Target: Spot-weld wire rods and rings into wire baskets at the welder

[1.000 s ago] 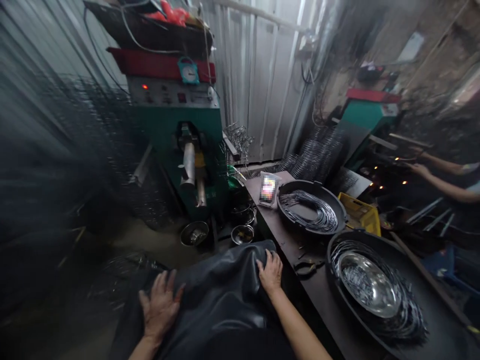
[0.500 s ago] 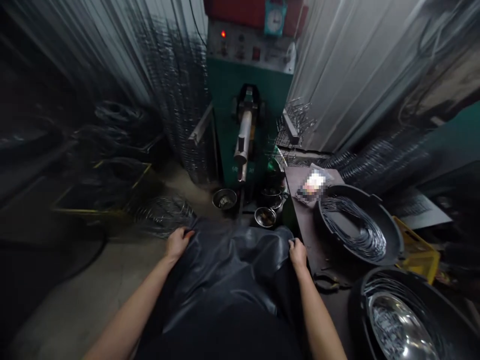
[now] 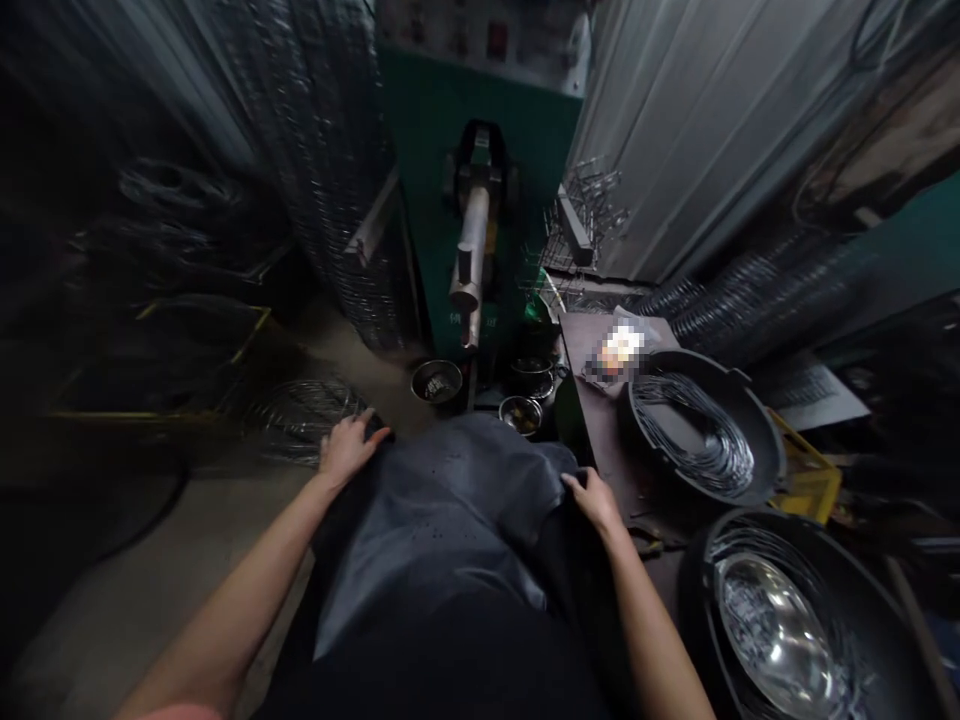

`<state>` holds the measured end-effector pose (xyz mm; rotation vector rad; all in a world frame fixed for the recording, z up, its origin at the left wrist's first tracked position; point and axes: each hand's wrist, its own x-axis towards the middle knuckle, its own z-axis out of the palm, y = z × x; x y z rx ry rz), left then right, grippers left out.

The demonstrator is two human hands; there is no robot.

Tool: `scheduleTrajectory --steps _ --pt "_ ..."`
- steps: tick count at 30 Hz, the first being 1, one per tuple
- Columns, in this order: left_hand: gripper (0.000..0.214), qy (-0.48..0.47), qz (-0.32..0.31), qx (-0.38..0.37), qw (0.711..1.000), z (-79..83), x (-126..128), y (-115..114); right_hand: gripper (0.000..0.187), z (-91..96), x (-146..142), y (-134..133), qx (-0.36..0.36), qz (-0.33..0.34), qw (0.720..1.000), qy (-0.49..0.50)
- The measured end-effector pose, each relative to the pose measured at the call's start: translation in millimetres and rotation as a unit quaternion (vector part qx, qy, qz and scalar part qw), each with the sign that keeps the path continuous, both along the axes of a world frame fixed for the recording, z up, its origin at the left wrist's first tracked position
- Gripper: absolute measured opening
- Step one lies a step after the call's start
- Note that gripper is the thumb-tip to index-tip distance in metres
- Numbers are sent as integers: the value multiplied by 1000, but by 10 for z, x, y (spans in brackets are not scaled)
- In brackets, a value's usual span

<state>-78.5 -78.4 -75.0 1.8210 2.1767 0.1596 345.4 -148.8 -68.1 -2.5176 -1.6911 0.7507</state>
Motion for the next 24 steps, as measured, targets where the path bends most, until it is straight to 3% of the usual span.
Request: scheduleTrajectory --steps 3,6,9,11,13,16,19,21,24 --pt "59 -2 9 -40 999 -79 -23 -174 34 -44 -170 -88 83 -3 996 11" --pt "58 -8 -6 -59 998 -114 -11 -274 29 168 -91 -41 128 -3 990 -66" --pt "56 -13 -18 -55 998 -132 48 -315 26 462 78 64 50 -2 982 -182" --pt "55 -13 -15 -44 999 -154 84 -309 23 583 72 114 -18 33 971 -234" --pt "55 -14 -3 -37 999 -190 104 -283 28 609 -76 103 -3 87 967 -238" --pt "45 -27 6 -33 999 -250 114 -229 33 511 -401 -89 34 210 974 -78" --pt "27 -48 -12 -13 999 -273 121 -169 37 348 -552 -411 -88 333 929 136" --pt "25 -56 -16 11 998 -259 119 -109 41 238 -527 -590 -127 329 919 174" --pt "30 -69 -5 48 996 -226 78 31 35 114 -436 -748 -108 303 931 170"
